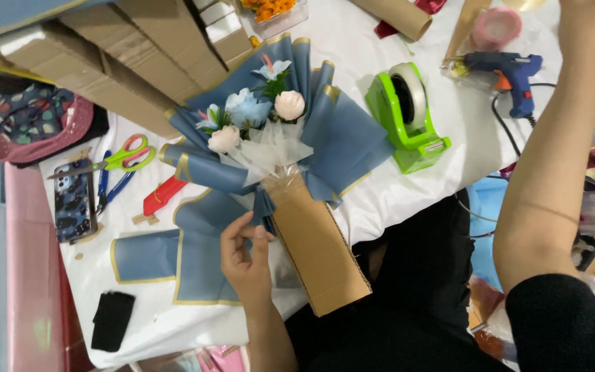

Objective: The person wraps a floral bouquet by arranging layers of blue and gold decorative paper around a set of artificial flowers on a cardboard base, securing the paper with adhesive tape and ribbon.

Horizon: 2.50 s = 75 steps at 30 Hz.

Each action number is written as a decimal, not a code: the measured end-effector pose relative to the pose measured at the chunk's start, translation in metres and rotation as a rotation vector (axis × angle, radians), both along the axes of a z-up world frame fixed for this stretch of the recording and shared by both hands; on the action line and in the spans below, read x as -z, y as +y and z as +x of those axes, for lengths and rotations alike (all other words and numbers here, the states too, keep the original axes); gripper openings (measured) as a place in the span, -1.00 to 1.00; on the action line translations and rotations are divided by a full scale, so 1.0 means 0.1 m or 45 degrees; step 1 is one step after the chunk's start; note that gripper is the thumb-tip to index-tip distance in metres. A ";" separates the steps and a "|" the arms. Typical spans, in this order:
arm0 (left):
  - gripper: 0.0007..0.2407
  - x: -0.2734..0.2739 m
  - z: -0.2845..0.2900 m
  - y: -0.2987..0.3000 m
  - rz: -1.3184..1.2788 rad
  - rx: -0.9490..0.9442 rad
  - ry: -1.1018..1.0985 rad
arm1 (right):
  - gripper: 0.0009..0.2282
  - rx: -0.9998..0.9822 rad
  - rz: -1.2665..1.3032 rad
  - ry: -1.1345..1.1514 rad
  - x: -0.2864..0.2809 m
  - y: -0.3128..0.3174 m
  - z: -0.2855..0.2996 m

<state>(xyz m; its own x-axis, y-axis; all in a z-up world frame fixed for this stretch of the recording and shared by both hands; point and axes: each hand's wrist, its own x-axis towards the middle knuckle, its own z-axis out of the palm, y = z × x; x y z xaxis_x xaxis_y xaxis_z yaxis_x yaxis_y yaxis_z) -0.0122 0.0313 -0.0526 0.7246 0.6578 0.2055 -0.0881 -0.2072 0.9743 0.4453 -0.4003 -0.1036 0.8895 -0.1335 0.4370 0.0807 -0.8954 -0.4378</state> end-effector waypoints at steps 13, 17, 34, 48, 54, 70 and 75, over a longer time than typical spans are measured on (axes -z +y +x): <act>-0.81 -0.11 -0.65 0.65 0.625 -0.590 -0.104 | -0.86 -1.294 0.554 0.165 -1.06 2.67 -3.28; -0.58 -0.07 -0.91 0.92 0.758 -0.628 0.324 | -0.92 -1.549 0.168 0.142 -1.26 3.00 -3.48; -0.20 -0.34 -1.21 0.73 0.047 -0.262 1.183 | -0.86 -1.688 -0.552 -0.074 -0.82 3.89 -3.54; -0.74 0.39 -0.45 0.57 -0.728 -0.019 -0.326 | -0.90 -1.137 1.984 0.912 -0.41 2.55 -3.13; -0.59 0.04 -0.15 0.23 -0.667 0.396 -0.140 | -0.87 -1.279 2.171 1.039 0.11 2.49 -3.32; -0.52 -0.14 0.02 -0.14 -0.652 0.263 -0.204 | -0.80 -1.031 1.886 0.549 0.28 2.35 -3.31; -0.68 0.02 0.07 -0.20 -0.609 0.276 -0.184 | -0.02 -1.256 1.681 0.485 -0.09 2.36 -3.53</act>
